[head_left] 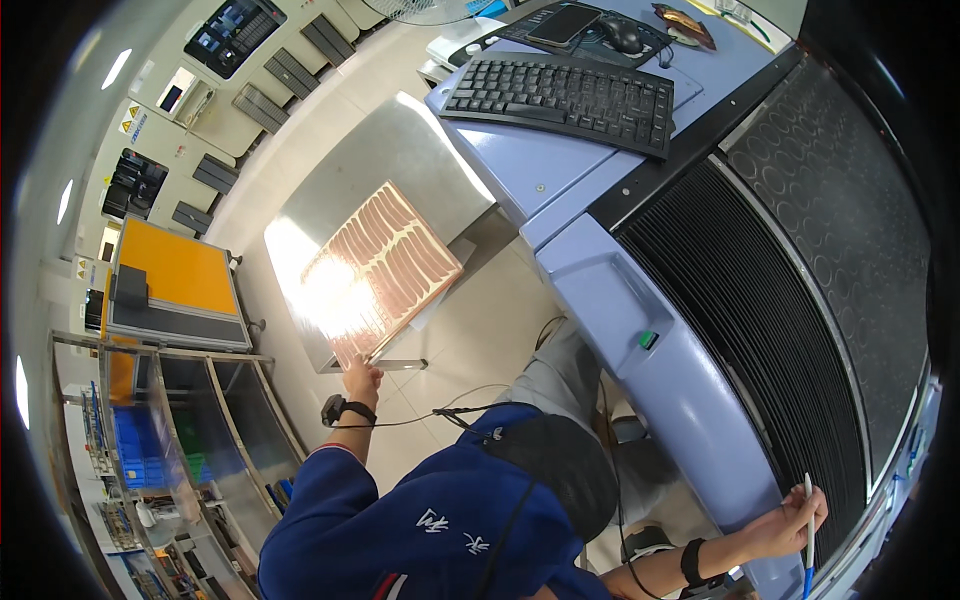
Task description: Inspecting and marking copper-colored electrical components or sheets with a marker at an inspection station.
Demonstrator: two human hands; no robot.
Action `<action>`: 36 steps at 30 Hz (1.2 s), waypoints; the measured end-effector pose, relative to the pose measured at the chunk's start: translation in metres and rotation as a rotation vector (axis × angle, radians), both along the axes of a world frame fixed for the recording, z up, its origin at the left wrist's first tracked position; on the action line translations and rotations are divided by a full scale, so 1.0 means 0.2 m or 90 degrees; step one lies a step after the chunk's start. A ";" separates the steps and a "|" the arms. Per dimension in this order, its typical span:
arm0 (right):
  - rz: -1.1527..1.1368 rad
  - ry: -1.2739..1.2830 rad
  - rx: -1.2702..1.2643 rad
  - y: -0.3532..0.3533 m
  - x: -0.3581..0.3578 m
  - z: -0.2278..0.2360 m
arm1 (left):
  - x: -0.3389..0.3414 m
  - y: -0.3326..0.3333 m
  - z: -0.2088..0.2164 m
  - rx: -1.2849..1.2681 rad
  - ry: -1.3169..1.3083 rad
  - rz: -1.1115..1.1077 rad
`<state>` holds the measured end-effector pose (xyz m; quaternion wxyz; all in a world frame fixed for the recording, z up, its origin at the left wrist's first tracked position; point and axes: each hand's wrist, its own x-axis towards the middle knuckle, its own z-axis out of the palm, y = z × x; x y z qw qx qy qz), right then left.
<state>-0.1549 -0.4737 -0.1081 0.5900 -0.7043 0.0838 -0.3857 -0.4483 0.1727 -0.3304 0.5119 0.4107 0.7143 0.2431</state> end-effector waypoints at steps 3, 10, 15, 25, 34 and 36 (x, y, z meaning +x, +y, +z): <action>0.020 0.009 -0.005 0.00 0.01 0.00 | 0.34 -0.14 0.09 0.354 0.284 -0.308; -0.081 -0.010 0.073 -0.03 -0.04 0.06 | 0.96 -0.09 0.27 0.826 0.259 -0.779; -0.275 0.078 -0.054 -0.62 -0.56 -0.10 | 1.04 -0.01 0.29 0.437 0.383 -0.810; -0.656 0.708 -0.264 -0.81 -1.85 -0.20 | 1.10 0.06 0.21 0.573 0.245 -0.958; -0.615 0.787 -0.416 -0.82 -1.94 -0.59 | 1.23 0.32 0.15 1.004 0.272 -1.230; -0.641 0.800 -0.484 -0.84 -2.04 -0.62 | 1.33 0.02 0.44 0.822 0.320 -1.346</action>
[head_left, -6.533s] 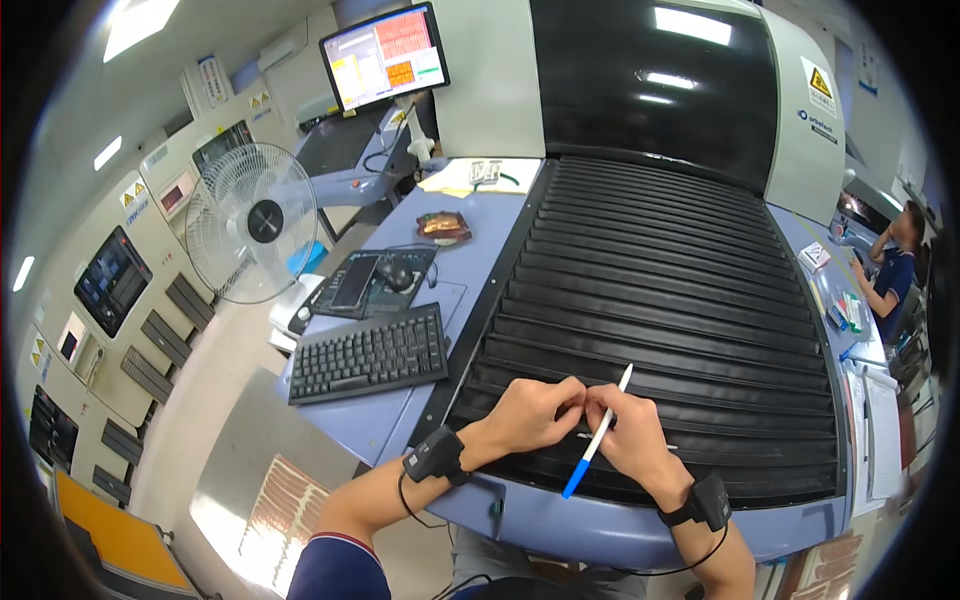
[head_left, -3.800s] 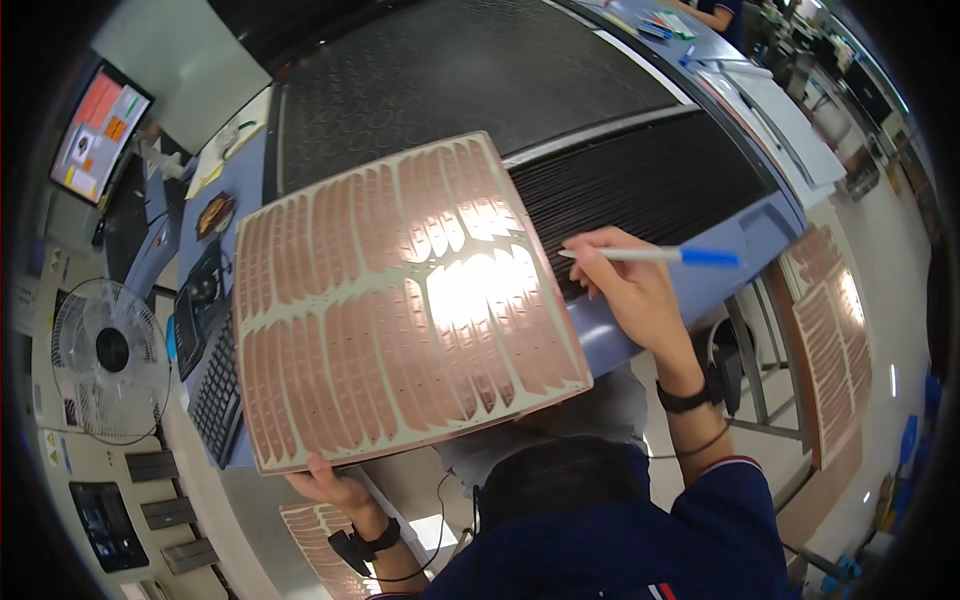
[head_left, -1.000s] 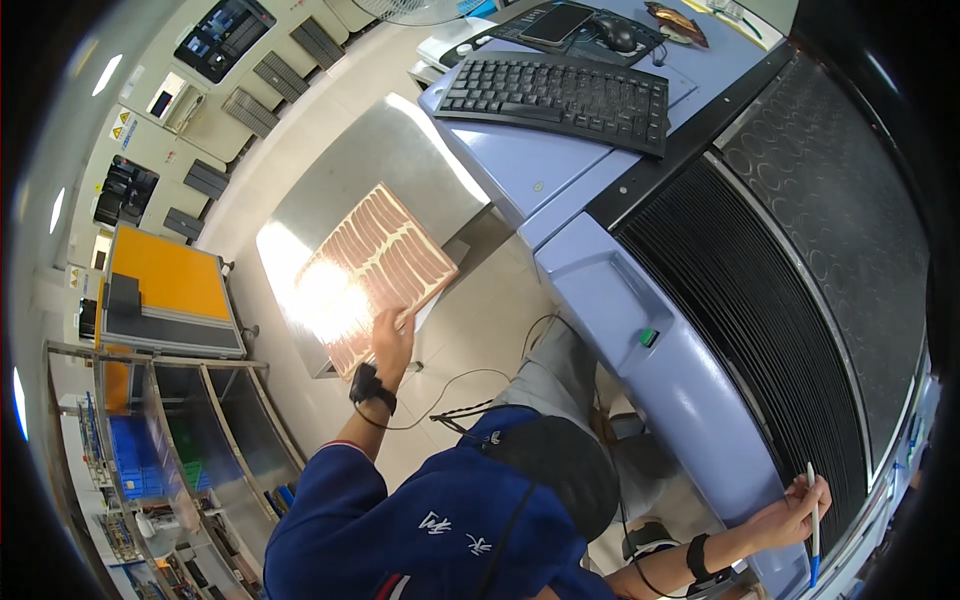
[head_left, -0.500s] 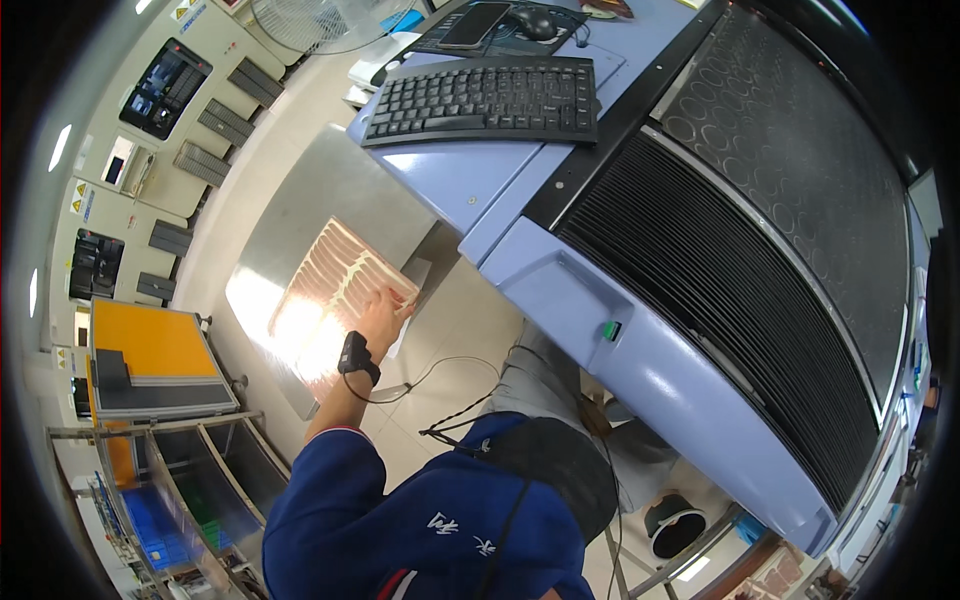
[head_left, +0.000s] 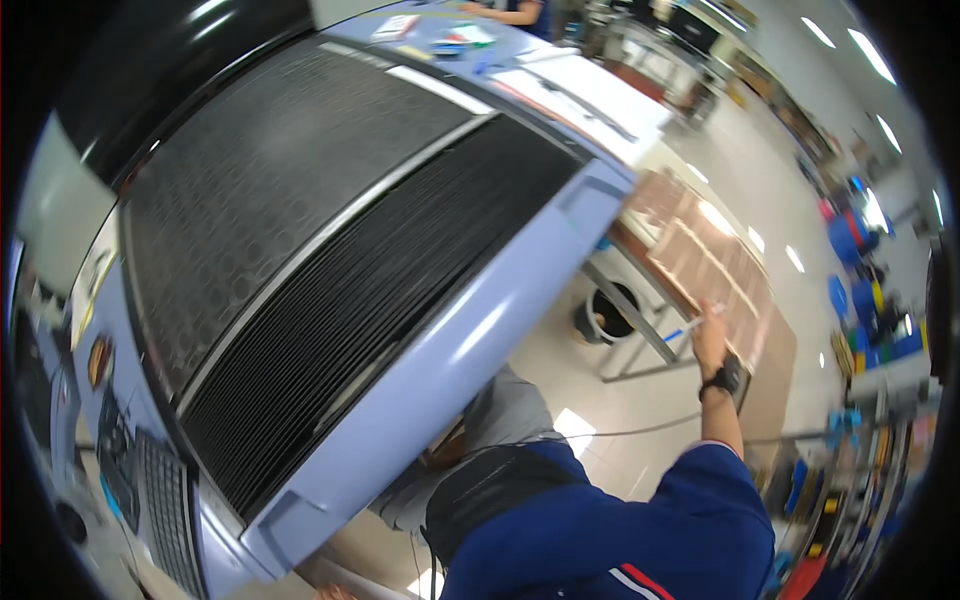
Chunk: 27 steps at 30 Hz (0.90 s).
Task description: Inspecting and marking copper-colored electrical components or sheets with a marker at an inspection station.
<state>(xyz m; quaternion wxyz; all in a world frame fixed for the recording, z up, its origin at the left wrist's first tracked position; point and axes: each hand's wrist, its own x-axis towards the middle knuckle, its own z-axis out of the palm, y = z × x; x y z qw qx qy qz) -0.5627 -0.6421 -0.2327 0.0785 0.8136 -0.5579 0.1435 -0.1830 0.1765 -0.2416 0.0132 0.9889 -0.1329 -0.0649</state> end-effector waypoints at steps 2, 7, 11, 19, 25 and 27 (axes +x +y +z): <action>-0.059 0.020 0.022 0.08 0.01 0.04 | -0.01 0.01 0.03 0.015 0.123 0.071; -0.115 -0.096 -0.097 0.13 -0.01 0.27 | -0.04 -0.09 0.08 -0.036 0.074 0.123; -0.202 -0.325 -0.307 0.03 0.09 0.82 | 0.03 0.24 -0.19 0.049 0.087 0.035; 0.261 -1.308 -0.002 0.35 0.75 1.26 | -0.02 0.19 -0.16 0.047 0.063 0.086; 0.480 -1.364 0.270 0.53 1.27 1.35 | 0.01 0.06 -0.03 0.022 0.107 0.083; 0.486 -1.368 0.307 0.61 1.43 1.38 | 0.01 0.05 -0.02 0.015 0.126 0.087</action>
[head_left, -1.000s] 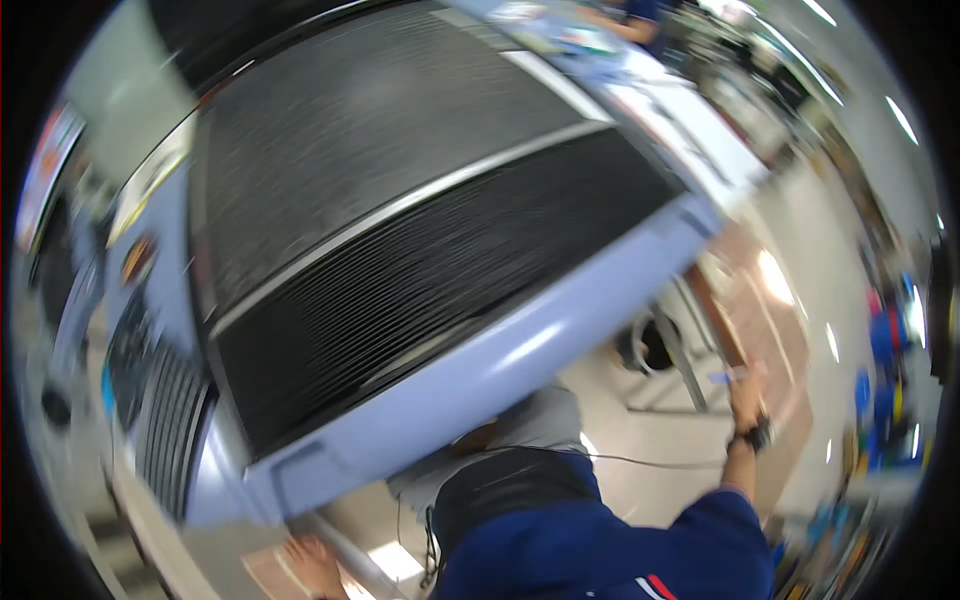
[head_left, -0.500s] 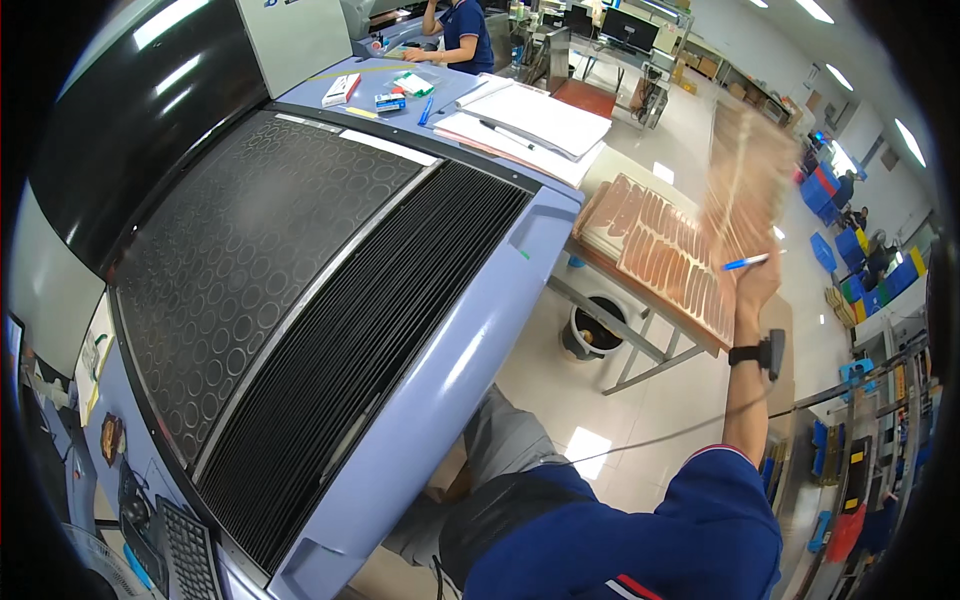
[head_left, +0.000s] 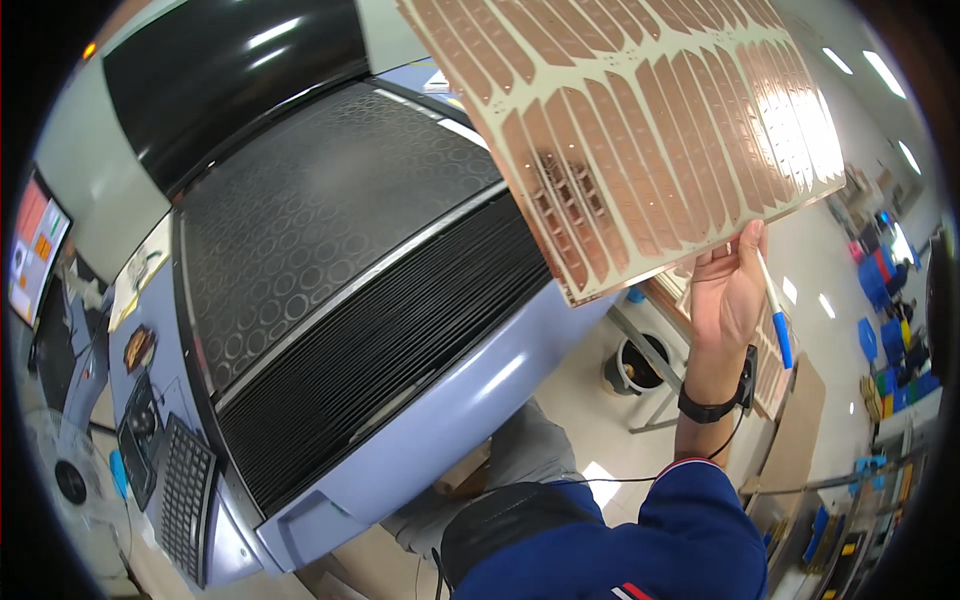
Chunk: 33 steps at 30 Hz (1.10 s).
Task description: Inspecting and marking copper-colored electrical components or sheets with a marker at an inspection station.
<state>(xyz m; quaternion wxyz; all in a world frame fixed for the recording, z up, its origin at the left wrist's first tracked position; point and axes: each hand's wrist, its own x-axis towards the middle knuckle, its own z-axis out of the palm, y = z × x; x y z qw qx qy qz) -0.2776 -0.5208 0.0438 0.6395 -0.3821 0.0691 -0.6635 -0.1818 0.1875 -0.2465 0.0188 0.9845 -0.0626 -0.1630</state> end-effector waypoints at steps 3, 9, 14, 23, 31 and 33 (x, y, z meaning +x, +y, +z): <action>0.040 -0.018 0.002 0.08 0.21 0.02 | -0.05 -0.10 0.11 -0.003 0.012 0.095; -0.295 0.340 -0.361 0.19 0.80 -0.02 | -0.07 -0.12 0.22 -0.335 -0.282 0.269; -0.263 0.400 -0.834 0.43 1.41 -0.17 | 0.14 -0.23 0.46 -0.308 -0.514 0.263; 0.321 0.644 -0.965 0.80 1.53 -0.54 | 0.27 -0.41 0.74 -0.346 -0.598 0.131; 0.285 0.674 -1.073 0.82 1.57 -0.54 | 0.62 -0.50 0.85 -0.287 -0.645 0.077; 0.332 0.678 -1.059 0.80 1.56 -0.50 | 0.71 -0.51 0.85 -0.217 -0.657 0.077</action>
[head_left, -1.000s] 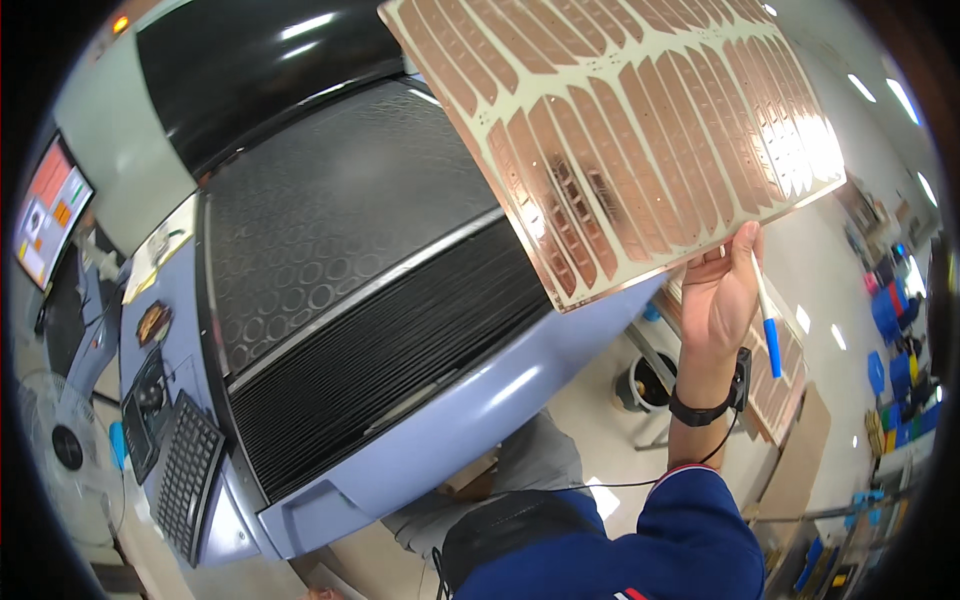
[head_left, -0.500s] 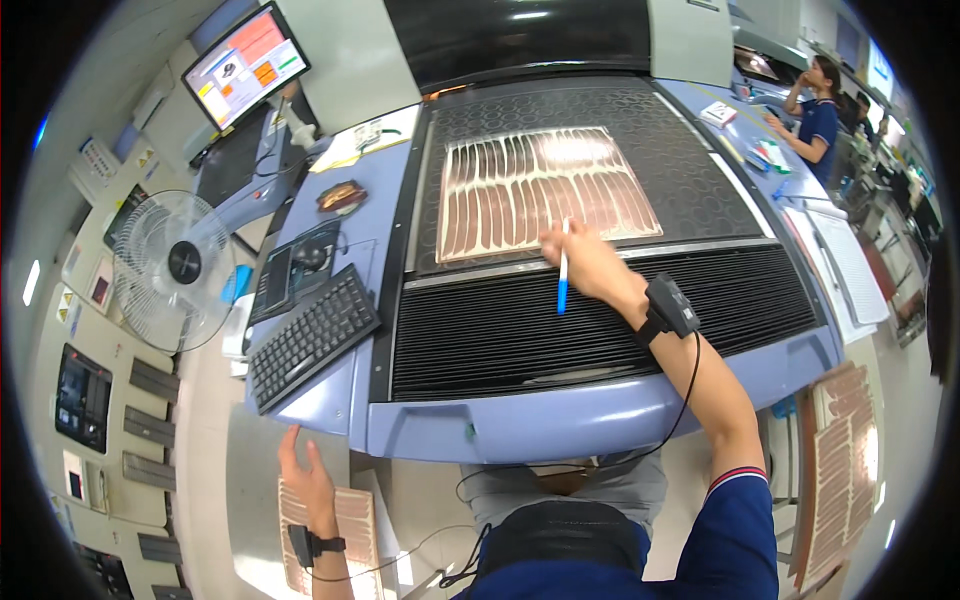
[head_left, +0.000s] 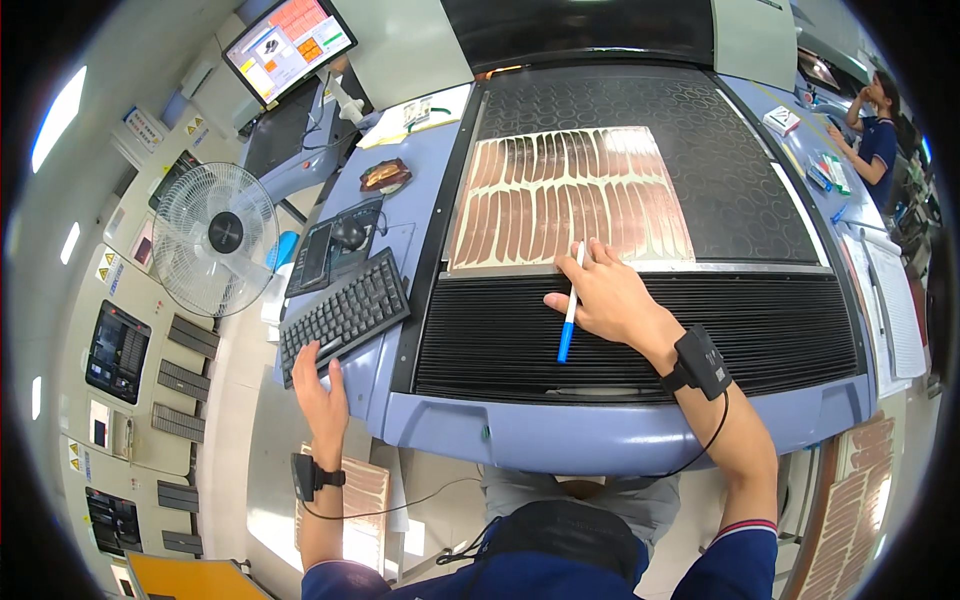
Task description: Inspecting and marking copper-colored electrical components or sheets with a marker at an inspection station.
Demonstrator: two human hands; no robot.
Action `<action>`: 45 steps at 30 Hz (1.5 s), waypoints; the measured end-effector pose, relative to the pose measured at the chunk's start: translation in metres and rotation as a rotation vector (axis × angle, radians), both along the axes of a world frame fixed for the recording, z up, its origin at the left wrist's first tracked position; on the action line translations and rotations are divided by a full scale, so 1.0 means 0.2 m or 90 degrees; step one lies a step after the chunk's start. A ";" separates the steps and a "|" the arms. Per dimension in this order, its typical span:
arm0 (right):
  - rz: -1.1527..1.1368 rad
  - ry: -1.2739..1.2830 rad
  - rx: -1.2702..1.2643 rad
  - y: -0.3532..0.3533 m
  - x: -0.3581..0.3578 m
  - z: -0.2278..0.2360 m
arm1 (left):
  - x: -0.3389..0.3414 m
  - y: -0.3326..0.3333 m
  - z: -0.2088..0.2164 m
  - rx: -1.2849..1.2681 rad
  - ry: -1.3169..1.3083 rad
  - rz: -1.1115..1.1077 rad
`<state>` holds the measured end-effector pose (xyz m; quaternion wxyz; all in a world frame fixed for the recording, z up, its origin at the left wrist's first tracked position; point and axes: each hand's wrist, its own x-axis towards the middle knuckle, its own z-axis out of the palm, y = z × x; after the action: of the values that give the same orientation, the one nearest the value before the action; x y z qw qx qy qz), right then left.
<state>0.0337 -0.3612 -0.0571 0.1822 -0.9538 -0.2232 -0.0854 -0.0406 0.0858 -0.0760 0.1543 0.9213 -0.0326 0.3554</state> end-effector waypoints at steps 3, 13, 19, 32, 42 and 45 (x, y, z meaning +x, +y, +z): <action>0.015 0.004 0.045 -0.04 -0.01 -0.02 | 0.05 0.01 0.05 0.047 0.042 0.053; 0.009 -0.103 0.039 -0.09 -0.03 -0.05 | 0.23 -0.58 0.24 -0.142 0.170 -0.242; -0.062 -0.097 0.343 -0.06 -0.12 0.12 | 0.41 -1.16 0.28 -0.274 0.248 -0.562; -0.049 0.258 0.828 0.03 -0.20 0.13 | 0.37 -1.27 0.15 -0.142 0.090 -0.672; -0.091 0.379 0.909 0.01 -0.19 0.17 | 0.39 -1.27 0.10 -0.190 -0.032 -0.718; -0.083 0.397 0.906 0.00 -0.21 0.15 | 0.36 -1.26 0.12 -0.163 -0.029 -0.718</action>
<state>-0.0082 -0.3605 -0.0274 0.7991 -0.5988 0.0035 0.0538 0.0320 -0.1671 -0.0518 0.4294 0.7278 -0.4784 0.2389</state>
